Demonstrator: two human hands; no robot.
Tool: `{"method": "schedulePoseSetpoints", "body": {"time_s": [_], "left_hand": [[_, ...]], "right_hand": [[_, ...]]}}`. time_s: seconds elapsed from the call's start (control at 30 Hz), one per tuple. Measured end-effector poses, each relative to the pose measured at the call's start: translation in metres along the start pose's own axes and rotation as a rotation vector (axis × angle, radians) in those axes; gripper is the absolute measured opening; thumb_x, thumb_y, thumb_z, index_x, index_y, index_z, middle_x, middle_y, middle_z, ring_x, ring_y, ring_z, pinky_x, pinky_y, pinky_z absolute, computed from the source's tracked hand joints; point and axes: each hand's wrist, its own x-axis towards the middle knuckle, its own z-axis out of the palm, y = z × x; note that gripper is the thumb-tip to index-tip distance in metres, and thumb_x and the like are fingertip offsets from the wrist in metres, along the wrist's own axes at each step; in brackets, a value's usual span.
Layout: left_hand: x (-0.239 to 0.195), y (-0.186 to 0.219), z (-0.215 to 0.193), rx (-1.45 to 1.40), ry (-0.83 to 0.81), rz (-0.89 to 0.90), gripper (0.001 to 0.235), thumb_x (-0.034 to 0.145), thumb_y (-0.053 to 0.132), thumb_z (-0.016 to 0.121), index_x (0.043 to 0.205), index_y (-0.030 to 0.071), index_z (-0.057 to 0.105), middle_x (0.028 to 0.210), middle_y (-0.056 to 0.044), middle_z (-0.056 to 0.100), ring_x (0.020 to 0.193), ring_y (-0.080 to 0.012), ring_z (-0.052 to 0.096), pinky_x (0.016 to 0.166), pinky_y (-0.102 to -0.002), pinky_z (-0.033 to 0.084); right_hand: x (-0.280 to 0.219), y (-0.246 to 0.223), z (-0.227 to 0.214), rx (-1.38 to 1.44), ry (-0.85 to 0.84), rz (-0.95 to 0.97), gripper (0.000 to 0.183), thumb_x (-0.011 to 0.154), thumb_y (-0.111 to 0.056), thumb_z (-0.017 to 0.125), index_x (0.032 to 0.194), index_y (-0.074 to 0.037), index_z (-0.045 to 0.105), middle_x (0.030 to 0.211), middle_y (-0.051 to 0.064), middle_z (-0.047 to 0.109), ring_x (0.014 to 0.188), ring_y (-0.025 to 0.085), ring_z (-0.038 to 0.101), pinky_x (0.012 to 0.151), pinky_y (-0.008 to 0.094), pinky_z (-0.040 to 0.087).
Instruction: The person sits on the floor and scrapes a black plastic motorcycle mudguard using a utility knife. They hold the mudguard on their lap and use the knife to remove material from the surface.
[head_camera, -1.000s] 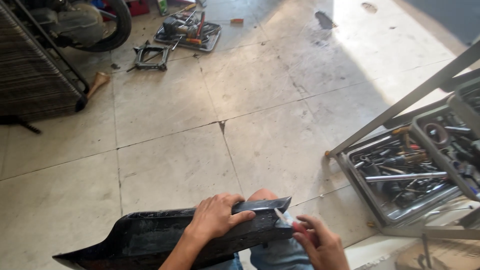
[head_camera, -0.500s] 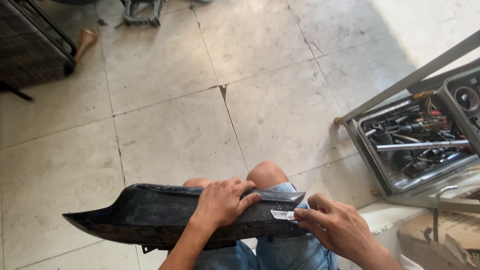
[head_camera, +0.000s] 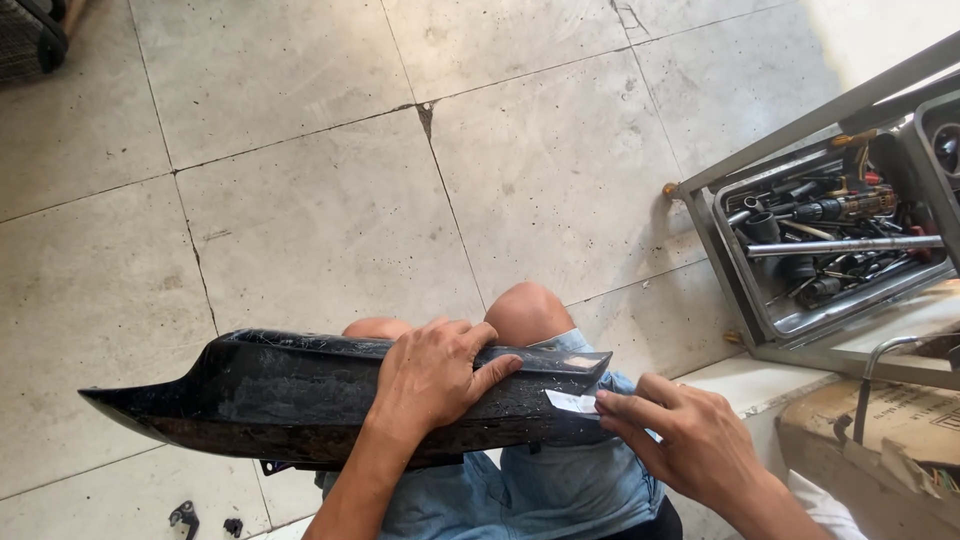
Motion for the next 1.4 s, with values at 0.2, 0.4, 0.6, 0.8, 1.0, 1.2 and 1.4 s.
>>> {"method": "schedulePoseSetpoints", "body": {"time_s": [0.2, 0.4, 0.6, 0.8, 1.0, 1.2, 1.4], "left_hand": [[0.001, -0.003, 0.003, -0.009, -0.052, -0.052, 0.053, 0.087, 0.066, 0.058, 0.099, 0.017, 0.074, 0.084, -0.006, 0.072, 0.086, -0.0244, 0.069, 0.073, -0.043, 0.055], [0.001, -0.004, 0.006, 0.007, -0.029, 0.025, 0.055, 0.089, 0.066, 0.057, 0.099, 0.015, 0.073, 0.081, -0.007, 0.071, 0.084, -0.0245, 0.069, 0.075, -0.043, 0.055], [0.003, -0.004, 0.005, -0.008, -0.056, -0.01, 0.055, 0.086, 0.068, 0.058, 0.095, 0.015, 0.072, 0.079, -0.007, 0.07, 0.083, -0.0242, 0.068, 0.073, -0.044, 0.054], [0.004, -0.004, 0.008, -0.006, -0.063, -0.005, 0.055, 0.087, 0.067, 0.057, 0.093, 0.014, 0.071, 0.08, -0.006, 0.07, 0.084, -0.0238, 0.068, 0.074, -0.043, 0.055], [0.007, -0.003, 0.006, 0.001, -0.053, 0.033, 0.056, 0.089, 0.067, 0.057, 0.094, 0.013, 0.07, 0.08, -0.007, 0.069, 0.084, -0.0241, 0.069, 0.074, -0.043, 0.055], [0.007, 0.0, 0.003, 0.002, -0.092, -0.008, 0.055, 0.086, 0.067, 0.058, 0.095, 0.014, 0.071, 0.08, -0.007, 0.07, 0.083, -0.0243, 0.069, 0.073, -0.043, 0.054], [0.007, -0.002, 0.007, -0.003, -0.023, 0.037, 0.054, 0.088, 0.066, 0.059, 0.092, 0.013, 0.071, 0.08, -0.006, 0.071, 0.083, -0.0239, 0.069, 0.074, -0.043, 0.055]], "right_hand": [[0.008, 0.006, 0.003, -0.062, 0.04, -0.043, 0.023, 0.081, -0.031, 0.077, 0.103, -0.022, 0.077, 0.067, 0.003, 0.061, 0.05, 0.021, 0.06, 0.046, 0.04, 0.047], [0.006, 0.011, 0.002, -0.034, -0.043, -0.013, 0.032, 0.077, -0.033, 0.078, 0.108, -0.028, 0.079, 0.07, 0.001, 0.062, 0.045, 0.019, 0.06, 0.041, 0.039, 0.048], [0.006, 0.018, -0.003, -0.012, -0.111, -0.013, 0.032, 0.078, -0.033, 0.078, 0.109, -0.029, 0.079, 0.07, 0.001, 0.061, 0.045, 0.019, 0.059, 0.043, 0.041, 0.046], [0.011, 0.027, -0.001, -0.088, -0.05, -0.097, 0.028, 0.08, -0.034, 0.076, 0.107, -0.026, 0.077, 0.067, 0.002, 0.06, 0.047, 0.02, 0.057, 0.044, 0.04, 0.046], [0.004, 0.025, -0.008, -0.019, -0.073, -0.066, 0.03, 0.078, -0.033, 0.076, 0.108, -0.029, 0.079, 0.069, 0.001, 0.06, 0.046, 0.019, 0.059, 0.043, 0.041, 0.046], [0.008, 0.025, -0.004, -0.056, -0.027, -0.087, 0.028, 0.08, -0.035, 0.076, 0.106, -0.026, 0.078, 0.064, 0.001, 0.059, 0.047, 0.02, 0.057, 0.044, 0.04, 0.045], [0.011, 0.03, -0.006, -0.089, -0.028, -0.122, 0.027, 0.08, -0.033, 0.075, 0.105, -0.024, 0.079, 0.071, 0.002, 0.061, 0.044, 0.02, 0.057, 0.043, 0.039, 0.046]]}}
